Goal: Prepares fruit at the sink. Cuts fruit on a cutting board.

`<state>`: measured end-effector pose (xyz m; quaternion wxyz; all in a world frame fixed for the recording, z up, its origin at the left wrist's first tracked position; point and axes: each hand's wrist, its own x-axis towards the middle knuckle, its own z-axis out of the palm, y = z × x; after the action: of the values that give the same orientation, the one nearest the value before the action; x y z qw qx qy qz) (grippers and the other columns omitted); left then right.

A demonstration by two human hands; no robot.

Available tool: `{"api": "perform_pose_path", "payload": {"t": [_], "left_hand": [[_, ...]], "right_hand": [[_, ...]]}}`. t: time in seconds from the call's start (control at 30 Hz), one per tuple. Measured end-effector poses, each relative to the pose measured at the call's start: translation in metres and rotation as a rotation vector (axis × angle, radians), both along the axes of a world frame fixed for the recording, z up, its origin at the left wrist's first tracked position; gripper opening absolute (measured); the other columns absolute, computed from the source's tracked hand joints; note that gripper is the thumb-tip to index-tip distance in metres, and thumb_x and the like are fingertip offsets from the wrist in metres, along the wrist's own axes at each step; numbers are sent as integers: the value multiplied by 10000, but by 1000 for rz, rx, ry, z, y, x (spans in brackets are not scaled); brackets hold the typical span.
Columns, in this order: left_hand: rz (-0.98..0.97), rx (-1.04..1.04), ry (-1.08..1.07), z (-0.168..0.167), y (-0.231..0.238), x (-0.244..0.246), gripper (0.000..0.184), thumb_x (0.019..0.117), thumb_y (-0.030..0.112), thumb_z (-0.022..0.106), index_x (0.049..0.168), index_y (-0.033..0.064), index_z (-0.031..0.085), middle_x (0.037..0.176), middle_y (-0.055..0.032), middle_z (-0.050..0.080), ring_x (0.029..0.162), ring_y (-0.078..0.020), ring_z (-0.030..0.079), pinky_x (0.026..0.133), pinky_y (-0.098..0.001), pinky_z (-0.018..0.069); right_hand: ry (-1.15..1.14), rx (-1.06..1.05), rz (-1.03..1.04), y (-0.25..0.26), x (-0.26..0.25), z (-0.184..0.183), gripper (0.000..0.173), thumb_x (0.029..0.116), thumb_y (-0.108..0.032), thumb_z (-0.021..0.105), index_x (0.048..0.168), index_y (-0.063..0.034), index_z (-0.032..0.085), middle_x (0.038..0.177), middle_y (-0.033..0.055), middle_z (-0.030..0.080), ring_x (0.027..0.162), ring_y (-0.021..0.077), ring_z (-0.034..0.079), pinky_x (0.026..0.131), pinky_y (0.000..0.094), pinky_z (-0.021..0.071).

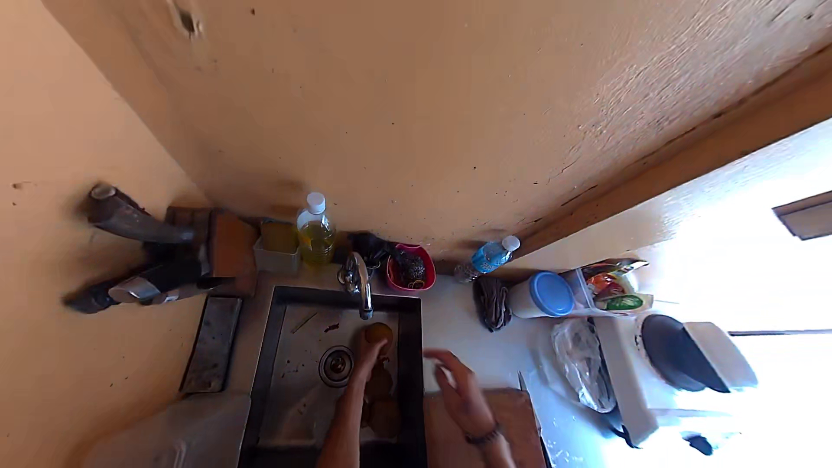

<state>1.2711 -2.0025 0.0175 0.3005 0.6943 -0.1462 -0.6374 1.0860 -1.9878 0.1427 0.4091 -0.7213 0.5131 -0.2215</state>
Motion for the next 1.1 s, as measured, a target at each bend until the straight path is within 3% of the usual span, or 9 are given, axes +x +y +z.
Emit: {"api": "perform_pose_path", "payload": {"t": [0.07,0.17,0.27,0.37,0.53,0.7,0.9,0.97,1.1], "left_hand": [[397,-264,413,-29,17,17,558,1043,137,459,1551,91,234,1404,-222,507,1143,-309,607,912,-435,555],[694,-408,745,-29,15,43,457,986,219,446,1424,104,385,1253,-162,600,1060,-251,649,892,-412,570],[825,-361,847,2,6,65,492,1037,358,335,1413,47,394,1278,-253,568,1053,-368,642,840,-502,581],[809,-246,848,16,-3,70,572,1056,509,296,1440,99,408,1301,-258,575,1048,-404,646,787,-519,579],[689,-220,827,14,-12,59,542,1050,471,254,1327,70,493,1166,-214,633,972,-335,663,773,-493,577],[807,-248,719,24,-19,46,525,1088,482,291,1129,60,601,924,-120,671,811,-203,675,708,-367,577],[702,-302,172,-5,2,42,422,1112,320,348,1135,18,642,975,-129,670,868,-204,651,743,-396,556],[585,-310,117,-12,3,52,441,1115,295,328,1205,-18,626,1078,-173,655,970,-244,637,839,-449,545],[611,-326,206,-14,-3,61,452,1126,252,288,1158,-3,660,1048,-131,694,953,-205,664,876,-394,554]], "right_hand": [[-94,-29,53,-37,80,-14,455,1008,-23,434,1448,67,509,1429,205,598,1326,259,588,1135,405,473],[-18,-21,127,-71,146,-32,554,965,-14,477,1500,115,410,1461,289,536,1367,365,539,1165,456,422],[-223,9,157,-75,137,-53,472,1002,3,422,1460,103,477,1387,194,642,1305,229,618,1137,386,485],[-198,9,-17,-63,114,-67,405,1011,-14,423,1385,96,536,1241,178,713,1159,204,694,1021,372,550],[4,-29,79,-46,110,-88,591,1023,-321,571,1487,35,483,1505,225,516,1340,286,565,1097,412,492],[280,-159,106,-38,132,-107,518,1056,-433,416,1472,-179,590,1552,162,501,1274,341,618,1014,485,531],[268,432,-85,-61,174,-90,414,1082,-417,443,1307,-188,704,1243,130,716,1170,314,668,1005,566,500],[-33,663,-218,-70,172,-96,405,1112,-310,440,1302,-39,673,1268,199,678,1182,285,637,1041,473,482],[-203,858,-288,-64,161,-91,490,1099,-444,446,1461,-127,539,1365,234,587,1163,376,622,867,566,548]]}}
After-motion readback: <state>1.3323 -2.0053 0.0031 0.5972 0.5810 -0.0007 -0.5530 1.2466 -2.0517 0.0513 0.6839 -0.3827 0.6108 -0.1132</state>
